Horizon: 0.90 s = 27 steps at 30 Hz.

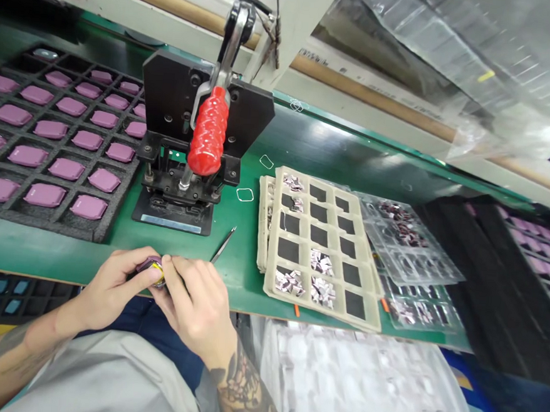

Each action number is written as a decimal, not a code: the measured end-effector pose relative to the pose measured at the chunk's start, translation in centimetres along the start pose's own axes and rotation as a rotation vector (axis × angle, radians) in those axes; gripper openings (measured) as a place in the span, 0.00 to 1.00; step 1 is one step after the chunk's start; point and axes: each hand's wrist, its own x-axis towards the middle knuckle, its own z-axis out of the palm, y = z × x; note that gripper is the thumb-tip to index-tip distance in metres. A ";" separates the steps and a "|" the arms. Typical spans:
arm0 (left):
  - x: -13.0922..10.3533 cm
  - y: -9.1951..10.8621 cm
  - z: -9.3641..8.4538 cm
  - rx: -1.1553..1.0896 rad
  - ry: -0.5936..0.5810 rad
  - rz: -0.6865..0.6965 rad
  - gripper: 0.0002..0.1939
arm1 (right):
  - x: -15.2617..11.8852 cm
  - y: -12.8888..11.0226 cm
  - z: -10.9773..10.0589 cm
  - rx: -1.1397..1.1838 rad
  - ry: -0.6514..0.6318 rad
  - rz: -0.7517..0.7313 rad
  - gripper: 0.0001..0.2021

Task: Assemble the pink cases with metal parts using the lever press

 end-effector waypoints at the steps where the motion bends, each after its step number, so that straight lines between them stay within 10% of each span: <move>1: -0.1 0.0 0.0 0.011 -0.004 0.013 0.22 | -0.2 0.0 0.2 0.008 0.010 -0.015 0.28; 15: -1.1 -1.0 0.2 0.126 0.109 0.064 0.09 | -8.9 -2.0 -1.5 -0.023 0.315 0.407 0.30; 27: -1.7 -3.1 -0.2 0.075 0.285 -0.037 0.17 | -24.3 4.5 -11.9 -0.457 0.289 1.047 0.13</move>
